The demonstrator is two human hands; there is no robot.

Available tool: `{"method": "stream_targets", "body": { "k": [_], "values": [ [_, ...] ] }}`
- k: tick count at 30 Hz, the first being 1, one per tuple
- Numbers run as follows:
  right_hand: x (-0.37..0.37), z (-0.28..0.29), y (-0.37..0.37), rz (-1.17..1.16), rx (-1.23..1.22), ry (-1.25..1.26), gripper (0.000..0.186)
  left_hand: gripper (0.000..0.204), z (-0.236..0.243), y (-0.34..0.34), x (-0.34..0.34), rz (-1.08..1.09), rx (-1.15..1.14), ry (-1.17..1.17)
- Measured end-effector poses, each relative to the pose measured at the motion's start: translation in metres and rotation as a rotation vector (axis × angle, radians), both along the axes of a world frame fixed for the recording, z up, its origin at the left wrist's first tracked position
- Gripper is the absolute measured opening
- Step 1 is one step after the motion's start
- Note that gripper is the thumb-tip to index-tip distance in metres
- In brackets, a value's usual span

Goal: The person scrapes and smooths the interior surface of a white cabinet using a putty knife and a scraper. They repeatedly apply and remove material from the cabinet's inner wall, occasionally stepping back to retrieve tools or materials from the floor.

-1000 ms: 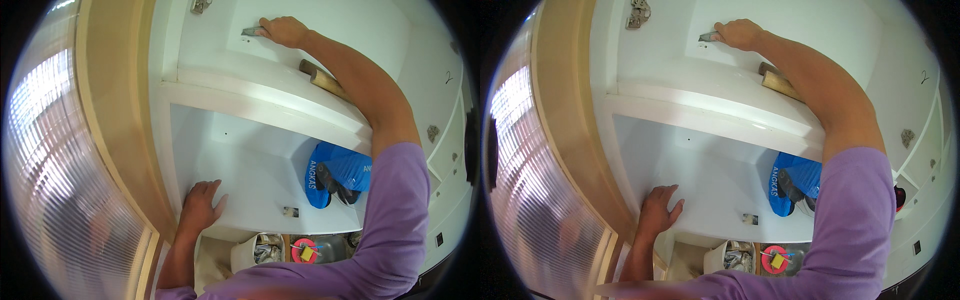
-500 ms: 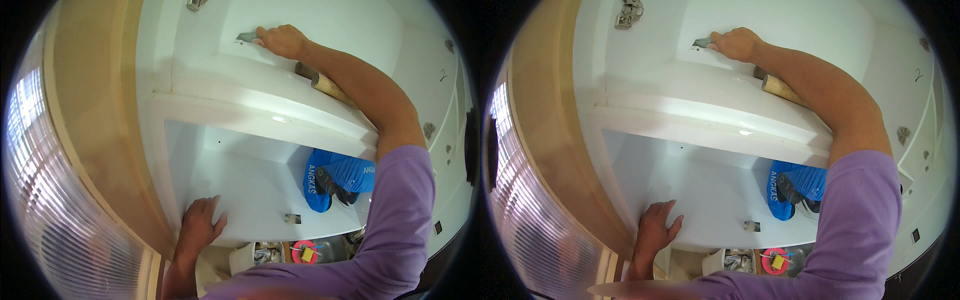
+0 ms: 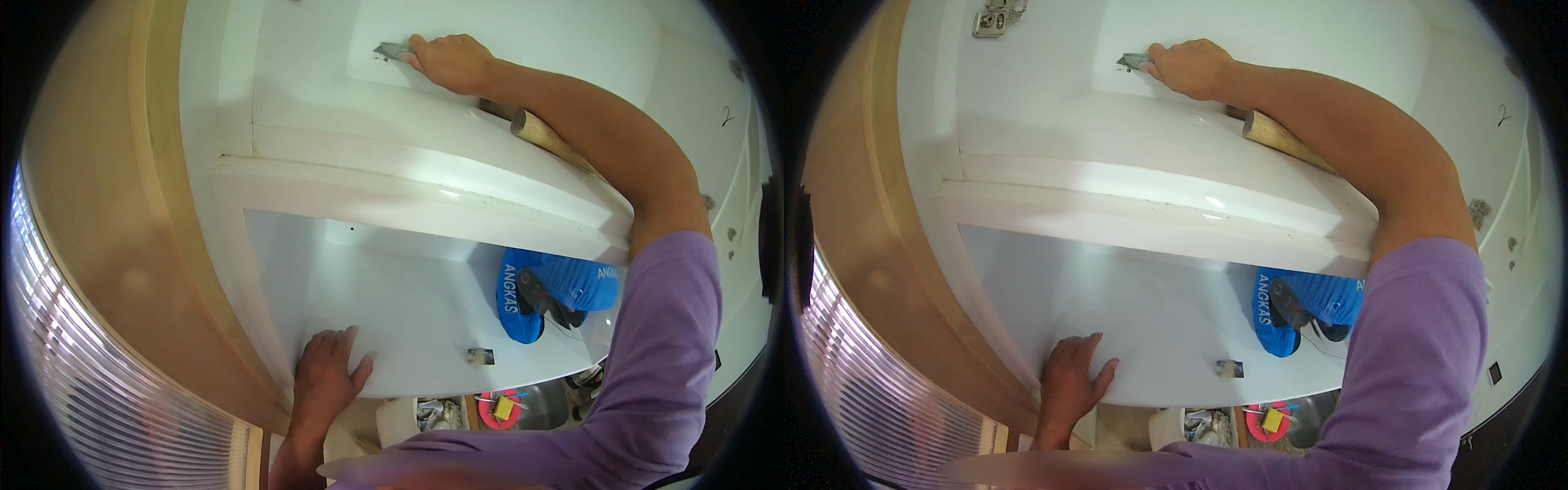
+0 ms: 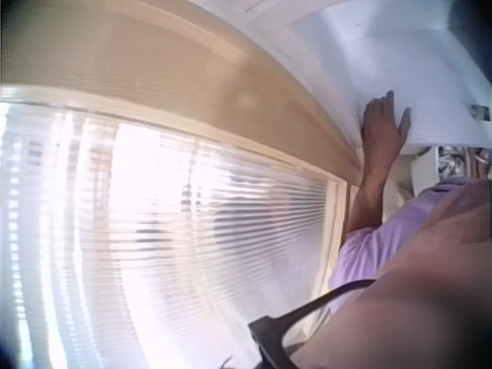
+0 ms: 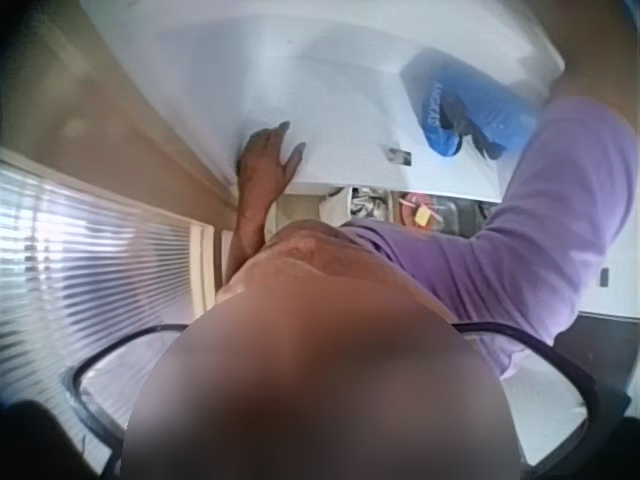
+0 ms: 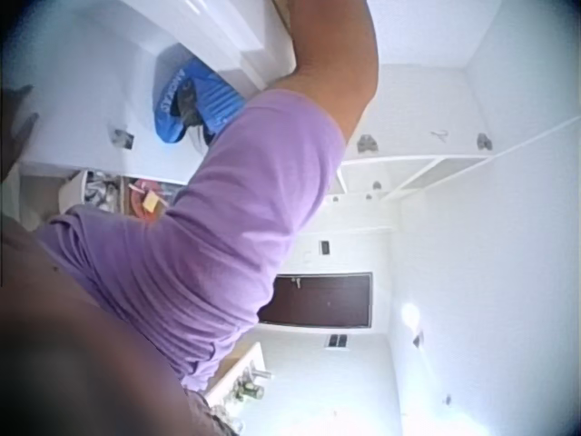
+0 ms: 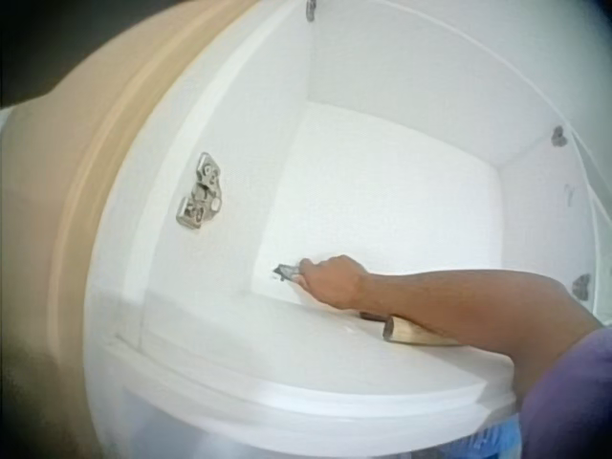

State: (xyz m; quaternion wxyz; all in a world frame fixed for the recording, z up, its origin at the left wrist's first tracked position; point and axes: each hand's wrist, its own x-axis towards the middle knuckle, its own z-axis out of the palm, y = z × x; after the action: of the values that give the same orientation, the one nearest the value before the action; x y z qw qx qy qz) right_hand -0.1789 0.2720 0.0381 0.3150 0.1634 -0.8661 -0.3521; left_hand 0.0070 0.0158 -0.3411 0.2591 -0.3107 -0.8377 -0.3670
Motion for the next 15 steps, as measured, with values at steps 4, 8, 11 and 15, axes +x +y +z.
{"method": "stream_targets", "body": {
  "k": [4, 8, 11, 15],
  "values": [
    [0.001, 0.000, 0.002, 0.023, 0.034, -0.006, 0.045, 0.046, -0.001, -0.001, -0.001, -0.004, 0.019, 0.019],
    [-0.003, 0.001, 0.008, 0.064, 0.052, 0.006, 0.044, 0.045, -0.002, -0.002, -0.002, -0.034, 0.048, 0.011],
    [-0.003, -0.007, 0.004, 0.077, -0.063, -0.039, 0.044, 0.044, -0.003, -0.003, -0.001, -0.032, 0.046, -0.005],
    [0.003, -0.005, -0.003, -0.037, -0.059, -0.083, 0.048, 0.043, 0.000, -0.002, 0.002, -0.026, 0.038, -0.012]
  ]
}}
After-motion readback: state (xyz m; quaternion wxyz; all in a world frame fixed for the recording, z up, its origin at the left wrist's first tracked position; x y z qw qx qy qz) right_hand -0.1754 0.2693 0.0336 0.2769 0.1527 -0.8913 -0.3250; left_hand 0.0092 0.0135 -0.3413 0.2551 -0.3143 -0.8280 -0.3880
